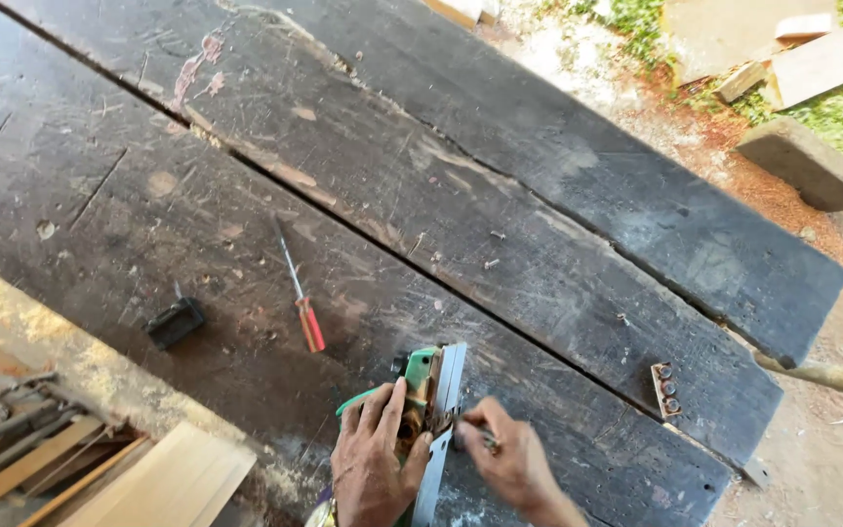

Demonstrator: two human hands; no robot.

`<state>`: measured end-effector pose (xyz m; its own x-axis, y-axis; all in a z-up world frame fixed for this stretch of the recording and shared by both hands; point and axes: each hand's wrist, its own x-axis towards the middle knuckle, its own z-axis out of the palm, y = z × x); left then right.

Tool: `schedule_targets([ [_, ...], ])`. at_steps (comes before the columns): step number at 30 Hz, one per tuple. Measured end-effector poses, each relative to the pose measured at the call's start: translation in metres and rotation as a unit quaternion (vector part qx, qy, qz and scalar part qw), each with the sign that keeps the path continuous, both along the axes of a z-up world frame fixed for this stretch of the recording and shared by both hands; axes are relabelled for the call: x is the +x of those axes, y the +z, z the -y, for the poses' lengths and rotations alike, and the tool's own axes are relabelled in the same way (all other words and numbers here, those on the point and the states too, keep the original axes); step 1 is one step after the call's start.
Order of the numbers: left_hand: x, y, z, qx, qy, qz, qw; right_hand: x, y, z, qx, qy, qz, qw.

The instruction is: The person adjusts a green power planer on a wooden workbench, fitting a metal guide component to its side and tightening it with a T-handle hex key. They turn the tool, align the part, and work the fasteners by hand throughout the clip.

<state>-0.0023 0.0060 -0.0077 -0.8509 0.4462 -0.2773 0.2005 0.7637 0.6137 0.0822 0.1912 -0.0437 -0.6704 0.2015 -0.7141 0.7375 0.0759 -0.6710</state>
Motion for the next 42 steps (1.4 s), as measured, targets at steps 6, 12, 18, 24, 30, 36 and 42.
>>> schedule_targets([
  [6, 0.002, 0.000, 0.000, -0.006, -0.001, 0.014, 1.000, 0.008, -0.006, -0.009, 0.174, 0.186, -0.295, 0.921],
  [12, 0.000, 0.009, -0.002, -0.004, 0.016, 0.016, 1.000, 0.000, -0.002, -0.006, 0.219, 0.232, -0.363, 0.875],
  [18, -0.001, 0.010, -0.004, 0.004, 0.013, 0.008, 1.000, -0.012, -0.005, -0.021, 0.270, 0.337, -0.416, 0.800],
  [24, -0.004, 0.009, -0.001, 0.019, 0.014, 0.011, 1.000, -0.015, -0.021, -0.013, 0.153, 0.334, -0.253, 0.895],
  [30, -0.002, 0.002, -0.001, 0.014, 0.017, 0.020, 1.000, -0.011, -0.011, 0.010, 0.159, 0.193, -0.166, 0.954],
  [36, -0.008, 0.004, -0.004, 0.037, 0.015, 0.005, 0.999, -0.003, -0.018, 0.022, 0.166, 0.075, -0.121, 0.976],
  [42, -0.007, 0.015, -0.007, 0.045, 0.037, -0.010, 0.998, 0.007, -0.031, 0.021, 0.123, 0.020, -0.123, 0.984],
])
